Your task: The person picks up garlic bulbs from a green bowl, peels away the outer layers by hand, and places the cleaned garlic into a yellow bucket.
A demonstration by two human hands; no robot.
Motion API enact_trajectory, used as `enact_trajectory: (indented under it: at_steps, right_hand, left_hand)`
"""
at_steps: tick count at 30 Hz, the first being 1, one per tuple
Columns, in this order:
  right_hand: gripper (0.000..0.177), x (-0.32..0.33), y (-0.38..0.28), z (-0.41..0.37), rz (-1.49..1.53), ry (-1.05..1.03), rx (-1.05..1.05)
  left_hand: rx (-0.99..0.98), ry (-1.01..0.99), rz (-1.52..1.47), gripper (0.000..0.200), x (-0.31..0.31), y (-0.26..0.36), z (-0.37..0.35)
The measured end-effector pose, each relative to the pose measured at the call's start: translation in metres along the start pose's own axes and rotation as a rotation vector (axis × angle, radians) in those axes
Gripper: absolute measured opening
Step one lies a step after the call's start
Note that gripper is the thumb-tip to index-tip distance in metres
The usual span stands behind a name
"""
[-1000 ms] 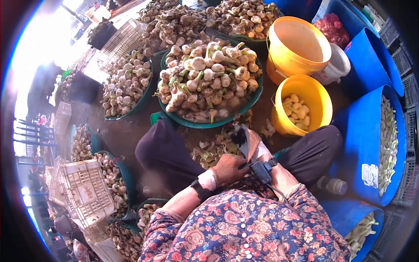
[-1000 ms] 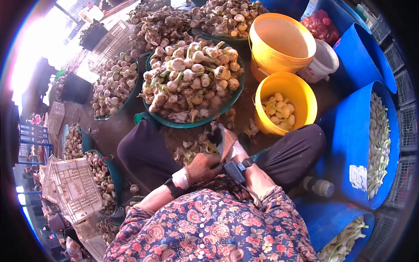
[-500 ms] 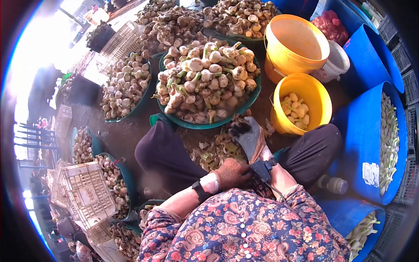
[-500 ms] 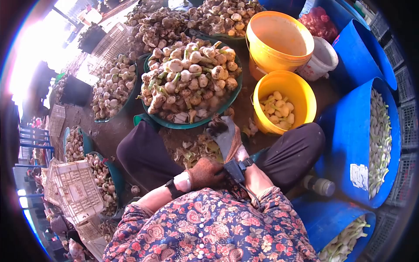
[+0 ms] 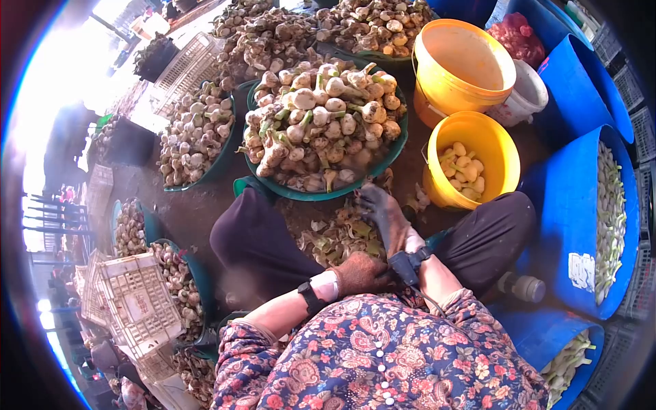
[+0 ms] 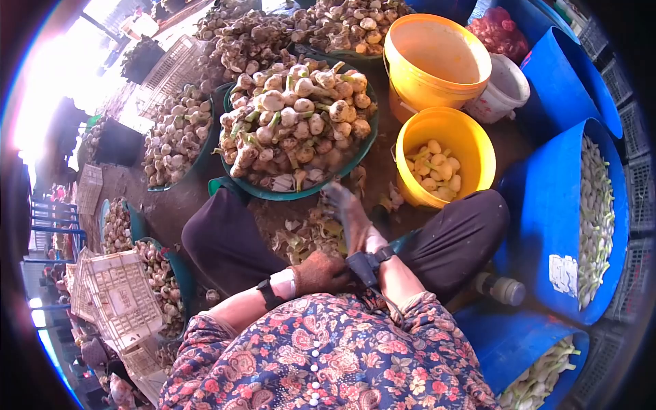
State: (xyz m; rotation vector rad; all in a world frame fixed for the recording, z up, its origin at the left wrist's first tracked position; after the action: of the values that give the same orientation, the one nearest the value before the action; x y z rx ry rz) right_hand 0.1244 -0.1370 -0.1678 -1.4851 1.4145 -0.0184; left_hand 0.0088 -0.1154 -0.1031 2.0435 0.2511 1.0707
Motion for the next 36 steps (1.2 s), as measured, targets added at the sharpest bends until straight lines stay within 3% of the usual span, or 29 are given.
enact_trajectory:
  at_steps: [2,4,5,6,8,13,16,17,20,23,26,29,30,32,33,34,36]
  right_hand:
    - [0.056,0.031,0.008,0.014,-0.837,0.211,-0.085]
    - [0.044,0.023,-0.013,0.009,-1.215,0.340,0.107]
    - [0.038,0.016,-0.020,0.005,-1.400,0.405,0.208]
    - [0.036,0.015,-0.017,0.004,-1.492,0.444,0.182]
    - [0.031,0.017,-0.015,0.001,-1.682,0.529,0.129]
    - [0.024,0.012,0.014,0.013,-2.038,0.303,0.003]
    - [0.026,0.029,0.033,0.011,-2.115,0.142,-0.294]
    - [0.029,0.030,0.040,0.011,-2.130,0.086,-0.288]
    - [0.036,0.015,0.043,0.014,-1.984,-0.041,-0.032]
    - [0.043,-0.006,0.037,0.004,-1.356,-0.048,0.672]
    - [0.048,0.004,0.044,0.008,-1.172,-0.006,0.516]
    - [0.042,0.032,0.068,0.033,-0.917,-0.095,0.099]
    - [0.040,0.045,0.069,0.034,-0.614,-0.042,-0.044]
    - [0.037,0.058,0.072,0.031,0.008,0.056,-0.309]
    - [0.028,0.041,0.036,0.014,-0.117,0.066,-0.245]
    - [0.025,0.037,0.014,0.016,-0.496,0.020,0.127]
    - [0.021,0.008,-0.009,-0.006,-1.221,-0.079,0.908]
  left_hand:
    - [0.039,0.052,0.040,0.037,0.002,-0.009,-0.005]
    - [0.098,0.128,0.151,0.036,0.012,-0.017,-0.007]
    - [0.358,0.158,-0.065,0.039,0.017,-0.037,-0.010]
    - [0.439,0.295,-0.220,0.044,0.027,-0.048,-0.015]
    - [0.559,0.379,-0.339,0.047,0.047,-0.055,-0.016]
    - [0.596,0.203,0.051,0.055,0.054,-0.033,0.016]
    - [0.397,0.106,0.110,0.052,0.038,-0.034,0.031]
    - [0.350,0.099,0.078,0.048,0.033,-0.035,0.030]
    - [0.200,0.093,-0.136,0.039,0.038,-0.029,0.021]
    - [0.102,0.112,-0.520,0.028,0.041,-0.006,0.011]
    - [0.012,0.251,-0.605,0.034,0.036,-0.010,0.009]
    - [0.298,0.168,-0.801,0.037,0.034,-0.023,0.002]
    - [0.397,0.253,-0.996,0.038,0.025,-0.042,0.002]
    - [0.378,0.516,-1.403,0.043,0.040,-0.062,-0.011]
    - [0.156,0.691,-1.496,0.048,0.045,-0.065,-0.014]
    - [0.141,0.572,-1.761,0.048,0.043,-0.073,-0.014]
    - [0.105,0.631,-2.003,0.043,0.040,-0.081,-0.012]
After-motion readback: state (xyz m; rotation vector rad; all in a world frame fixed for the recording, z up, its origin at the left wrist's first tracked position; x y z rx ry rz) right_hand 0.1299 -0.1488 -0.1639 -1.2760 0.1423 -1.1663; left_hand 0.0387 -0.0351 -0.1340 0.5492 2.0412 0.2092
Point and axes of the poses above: each hand's wrist, its own z-axis towards the middle knuckle, its own x-axis out of the back of the hand, y = z × x, the point moved 6 cm from there along z, towards the middle knuckle, and after that the axes turned 4 degrees about -y, right-handed, at the moved point
